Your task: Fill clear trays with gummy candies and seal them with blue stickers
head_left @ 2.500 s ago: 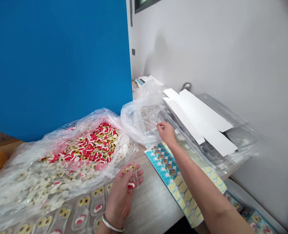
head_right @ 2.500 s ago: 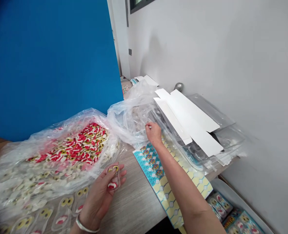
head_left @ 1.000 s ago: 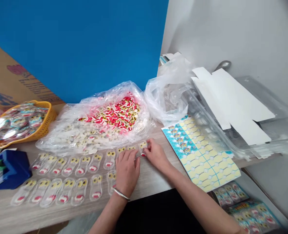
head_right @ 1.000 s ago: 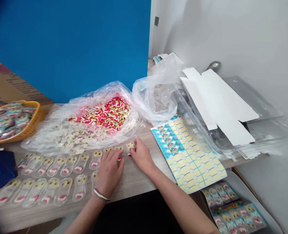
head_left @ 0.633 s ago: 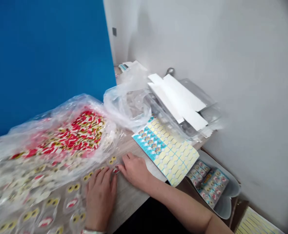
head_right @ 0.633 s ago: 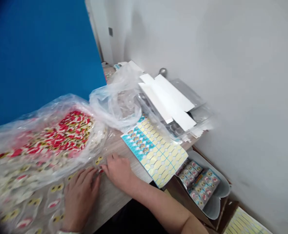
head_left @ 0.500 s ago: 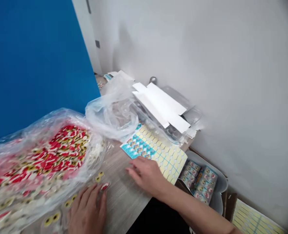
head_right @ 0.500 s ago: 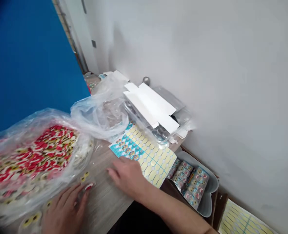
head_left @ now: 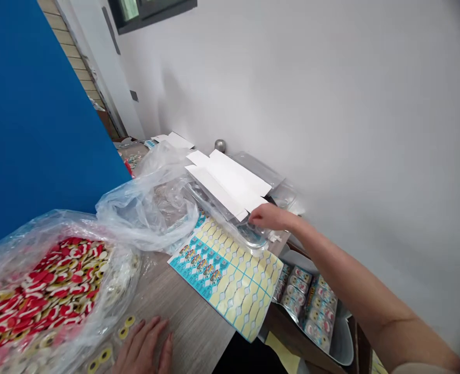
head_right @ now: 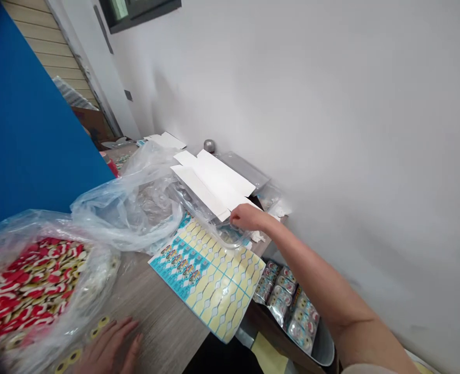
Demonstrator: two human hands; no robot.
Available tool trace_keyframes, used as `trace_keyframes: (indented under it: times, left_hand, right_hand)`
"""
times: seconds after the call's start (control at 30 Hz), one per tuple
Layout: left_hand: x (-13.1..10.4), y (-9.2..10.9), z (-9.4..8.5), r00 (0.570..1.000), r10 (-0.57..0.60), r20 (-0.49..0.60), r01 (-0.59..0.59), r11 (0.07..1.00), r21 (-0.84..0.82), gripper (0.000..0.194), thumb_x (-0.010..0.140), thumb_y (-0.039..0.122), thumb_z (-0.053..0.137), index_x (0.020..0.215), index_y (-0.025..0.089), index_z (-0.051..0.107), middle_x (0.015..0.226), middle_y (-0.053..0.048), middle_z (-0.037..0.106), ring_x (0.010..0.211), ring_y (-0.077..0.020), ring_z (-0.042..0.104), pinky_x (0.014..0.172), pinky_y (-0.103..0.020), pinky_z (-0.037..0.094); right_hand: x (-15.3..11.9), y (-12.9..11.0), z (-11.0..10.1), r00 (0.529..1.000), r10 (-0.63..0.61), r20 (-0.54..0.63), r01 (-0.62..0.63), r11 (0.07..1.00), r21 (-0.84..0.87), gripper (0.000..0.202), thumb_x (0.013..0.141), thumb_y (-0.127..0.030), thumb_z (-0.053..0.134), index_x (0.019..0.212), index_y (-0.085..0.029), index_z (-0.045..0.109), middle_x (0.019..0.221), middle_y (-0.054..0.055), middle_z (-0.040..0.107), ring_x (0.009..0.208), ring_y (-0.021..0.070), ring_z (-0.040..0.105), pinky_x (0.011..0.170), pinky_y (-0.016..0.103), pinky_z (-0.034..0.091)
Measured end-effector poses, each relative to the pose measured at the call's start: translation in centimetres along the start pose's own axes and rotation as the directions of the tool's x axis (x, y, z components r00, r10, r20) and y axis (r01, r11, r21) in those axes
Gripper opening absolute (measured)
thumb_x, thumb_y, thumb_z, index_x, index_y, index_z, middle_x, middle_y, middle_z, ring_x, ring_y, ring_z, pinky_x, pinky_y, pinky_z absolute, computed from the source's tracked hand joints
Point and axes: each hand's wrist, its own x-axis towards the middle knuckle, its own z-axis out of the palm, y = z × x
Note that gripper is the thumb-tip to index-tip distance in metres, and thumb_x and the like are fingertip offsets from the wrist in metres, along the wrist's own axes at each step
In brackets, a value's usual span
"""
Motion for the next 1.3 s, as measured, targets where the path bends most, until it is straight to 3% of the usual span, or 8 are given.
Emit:
trace_keyframes:
  times: [0.23, 0.43, 0.6, 0.7, 0.8, 0.93, 1.07, 1.3]
  left_hand:
    - [2.2, 2.0, -0.5, 0.998, -0.005, 0.069, 0.004, 1.000, 0.024, 0.029, 0.087, 0.039, 0.059, 0.107, 0.020, 0.067, 0.107, -0.009, 0.074, 0.103, -0.0303, 0.066, 0.085, -0.047, 0.054]
    - [3.9, 3.8, -0.9, 0.993, -0.109, 0.048, 0.112, 0.991, -0.074, 0.027, 0.089, 0.036, 0.057, 0.106, 0.020, 0.068, 0.106, -0.009, 0.074, 0.102, -0.0284, 0.068, 0.085, -0.046, 0.056]
    - [5.8, 6.3, -2.3, 0.924, -0.329, 0.192, 0.378, 0.858, -0.347, 0.027, 0.086, 0.038, 0.060, 0.105, 0.023, 0.070, 0.112, -0.010, 0.073, 0.106, -0.0286, 0.067, 0.093, -0.048, 0.054]
    - [7.5, 8.5, -3.5, 0.792, -0.456, 0.406, 0.609, 0.538, -0.583, 0.030, 0.085, 0.043, 0.061, 0.107, 0.024, 0.069, 0.114, -0.010, 0.072, 0.107, -0.0289, 0.066, 0.096, -0.050, 0.051]
    - [9.8, 10.9, -4.9, 0.646, -0.408, 0.645, 0.685, -0.063, -0.726, 0.042, 0.084, 0.044, 0.065, 0.121, 0.023, 0.062, 0.127, -0.012, 0.065, 0.115, -0.0272, 0.063, 0.100, -0.046, 0.049]
    - [11.1, 12.2, -6.6, 0.643, -0.326, 0.693, 0.446, -0.576, -0.685, 0.061, 0.082, 0.036, 0.071, 0.139, 0.030, 0.047, 0.141, -0.010, 0.054, 0.121, -0.0252, 0.058, 0.099, -0.040, 0.048]
    - [8.6, 10.6, -7.6, 0.609, -0.387, 0.692, 0.399, -0.605, -0.689, 0.048, 0.085, 0.031, 0.068, 0.131, 0.026, 0.056, 0.123, -0.009, 0.064, 0.104, -0.0204, 0.063, 0.083, -0.032, 0.052]
    - [3.1, 6.7, -9.0, 0.489, -0.527, 0.695, 0.571, -0.409, -0.712, 0.065, 0.069, 0.029, 0.083, 0.128, 0.024, 0.059, 0.106, -0.007, 0.064, 0.090, -0.0188, 0.062, 0.067, -0.028, 0.053]
  right_hand:
    - [3.1, -1.6, 3.1, 0.991, 0.058, 0.119, -0.034, 0.981, -0.191, 0.034, 0.072, -0.017, 0.068, 0.103, -0.005, 0.074, 0.106, 0.026, 0.071, 0.100, 0.0366, 0.068, 0.078, 0.038, 0.052]
    - [3.6, -2.6, 2.9, 0.988, 0.094, 0.122, -0.070, 0.980, -0.188, 0.031, 0.074, -0.015, 0.064, 0.102, -0.006, 0.074, 0.108, 0.026, 0.070, 0.102, 0.0351, 0.068, 0.079, 0.038, 0.051]
    - [1.2, -2.1, -1.3, 0.976, -0.018, 0.216, 0.032, 0.997, -0.065, 0.015, 0.074, -0.023, 0.061, 0.070, -0.014, 0.072, 0.073, 0.010, 0.072, 0.068, 0.0203, 0.066, 0.055, 0.025, 0.043]
    - [-3.1, -3.4, -3.8, 0.966, -0.179, 0.189, 0.150, 0.976, 0.158, 0.018, 0.075, -0.022, 0.056, 0.059, -0.019, 0.062, 0.054, 0.000, 0.059, 0.051, 0.0119, 0.052, 0.046, 0.023, 0.033]
    - [-8.3, -7.4, -3.7, 0.955, -0.293, 0.038, 0.243, 0.851, 0.466, 0.015, 0.076, -0.022, 0.054, 0.061, -0.021, 0.057, 0.050, -0.005, 0.051, 0.045, 0.0093, 0.043, 0.044, 0.022, 0.029]
    - [-13.4, -14.5, 1.1, 0.922, -0.373, -0.108, 0.367, 0.747, 0.555, 0.014, 0.082, -0.022, 0.056, 0.067, -0.021, 0.055, 0.055, -0.005, 0.053, 0.048, 0.0088, 0.043, 0.047, 0.022, 0.028]
    - [-14.5, -19.1, 6.3, 0.880, -0.473, -0.042, 0.325, 0.536, 0.779, 0.012, 0.085, -0.022, 0.058, 0.073, -0.021, 0.057, 0.061, -0.005, 0.055, 0.055, 0.0093, 0.047, 0.052, 0.022, 0.033]
    - [-12.5, -22.8, 10.1, 0.879, -0.475, 0.038, 0.088, 0.241, 0.967, 0.021, 0.085, -0.038, 0.063, 0.088, -0.018, 0.067, 0.071, -0.002, 0.061, 0.059, 0.0100, 0.051, 0.055, 0.022, 0.040]
